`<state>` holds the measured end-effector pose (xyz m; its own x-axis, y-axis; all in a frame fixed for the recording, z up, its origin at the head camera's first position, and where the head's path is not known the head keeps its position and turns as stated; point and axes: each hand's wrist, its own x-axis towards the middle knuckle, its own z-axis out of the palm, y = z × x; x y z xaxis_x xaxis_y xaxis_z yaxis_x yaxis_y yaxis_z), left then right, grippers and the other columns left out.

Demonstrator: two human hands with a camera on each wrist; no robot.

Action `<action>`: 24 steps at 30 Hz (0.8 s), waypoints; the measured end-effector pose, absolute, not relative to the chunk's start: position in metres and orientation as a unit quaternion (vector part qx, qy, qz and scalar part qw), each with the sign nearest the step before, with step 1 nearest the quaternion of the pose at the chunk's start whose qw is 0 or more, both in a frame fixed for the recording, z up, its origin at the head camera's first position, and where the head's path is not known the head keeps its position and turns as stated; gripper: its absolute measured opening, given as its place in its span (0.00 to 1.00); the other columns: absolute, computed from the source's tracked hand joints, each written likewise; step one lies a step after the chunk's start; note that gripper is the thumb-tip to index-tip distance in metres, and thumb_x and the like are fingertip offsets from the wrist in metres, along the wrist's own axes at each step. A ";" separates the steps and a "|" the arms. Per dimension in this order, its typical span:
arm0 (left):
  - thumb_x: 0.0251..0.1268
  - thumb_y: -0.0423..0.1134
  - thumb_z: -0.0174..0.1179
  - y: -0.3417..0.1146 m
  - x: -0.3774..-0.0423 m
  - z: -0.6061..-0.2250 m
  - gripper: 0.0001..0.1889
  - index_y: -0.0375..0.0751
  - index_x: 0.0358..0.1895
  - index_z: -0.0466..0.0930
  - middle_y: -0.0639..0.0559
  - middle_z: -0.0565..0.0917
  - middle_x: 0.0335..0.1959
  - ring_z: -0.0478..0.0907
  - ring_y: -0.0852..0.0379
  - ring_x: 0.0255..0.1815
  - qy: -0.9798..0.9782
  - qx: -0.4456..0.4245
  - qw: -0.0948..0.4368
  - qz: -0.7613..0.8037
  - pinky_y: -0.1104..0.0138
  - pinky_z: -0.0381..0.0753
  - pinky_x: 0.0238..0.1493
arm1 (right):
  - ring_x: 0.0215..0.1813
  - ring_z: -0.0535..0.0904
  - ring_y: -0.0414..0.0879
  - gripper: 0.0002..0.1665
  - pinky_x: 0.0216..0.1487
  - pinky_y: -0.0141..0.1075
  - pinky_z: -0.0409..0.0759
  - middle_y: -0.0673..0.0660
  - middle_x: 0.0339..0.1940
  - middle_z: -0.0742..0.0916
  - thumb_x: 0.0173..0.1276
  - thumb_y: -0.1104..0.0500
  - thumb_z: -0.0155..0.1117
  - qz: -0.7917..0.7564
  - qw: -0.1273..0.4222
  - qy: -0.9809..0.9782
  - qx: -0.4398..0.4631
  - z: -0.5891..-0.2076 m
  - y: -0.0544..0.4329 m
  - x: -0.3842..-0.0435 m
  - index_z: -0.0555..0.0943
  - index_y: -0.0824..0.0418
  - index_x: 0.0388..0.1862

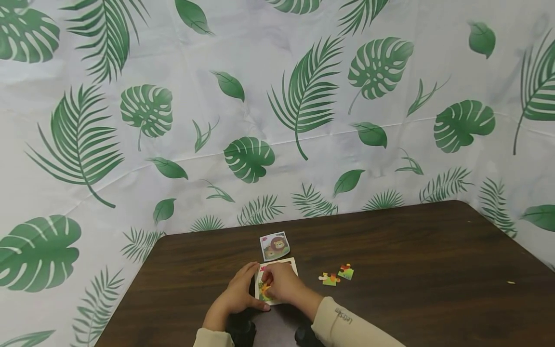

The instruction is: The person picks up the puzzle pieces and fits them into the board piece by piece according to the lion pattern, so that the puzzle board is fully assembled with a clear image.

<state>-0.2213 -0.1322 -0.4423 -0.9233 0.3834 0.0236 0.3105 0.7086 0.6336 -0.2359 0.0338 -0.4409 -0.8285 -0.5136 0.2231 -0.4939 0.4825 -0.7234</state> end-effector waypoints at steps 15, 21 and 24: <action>0.32 0.47 0.78 -0.133 -0.222 -0.443 0.54 0.27 0.65 0.59 0.34 0.60 0.66 0.54 0.35 0.66 0.922 0.185 0.060 0.336 0.40 0.54 0.59 | 0.25 0.73 0.38 0.16 0.27 0.28 0.73 0.51 0.20 0.79 0.37 0.78 0.69 -0.414 0.020 0.862 -0.292 -0.437 0.032 -0.235 0.77 0.64 0.23; 0.32 0.47 0.78 -0.133 -0.222 -0.444 0.54 0.27 0.65 0.59 0.35 0.60 0.66 0.54 0.35 0.66 0.922 0.184 0.059 0.336 0.40 0.54 0.59 | 0.24 0.72 0.37 0.17 0.26 0.28 0.72 0.51 0.19 0.78 0.36 0.79 0.68 -0.414 0.012 0.861 -0.296 -0.438 0.032 -0.236 0.77 0.63 0.23; 0.32 0.47 0.78 -0.133 -0.223 -0.444 0.54 0.27 0.66 0.59 0.34 0.59 0.66 0.54 0.35 0.66 0.921 0.184 0.061 0.338 0.40 0.54 0.59 | 0.24 0.71 0.36 0.17 0.26 0.28 0.72 0.50 0.19 0.78 0.35 0.79 0.69 -0.409 0.012 0.862 -0.298 -0.438 0.031 -0.237 0.76 0.63 0.22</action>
<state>-0.2225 -0.1329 -0.4436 -0.9248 0.3803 0.0129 0.2984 0.7038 0.6447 -0.2373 0.0311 -0.4384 -0.8217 -0.5240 0.2239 -0.5048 0.4871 -0.7127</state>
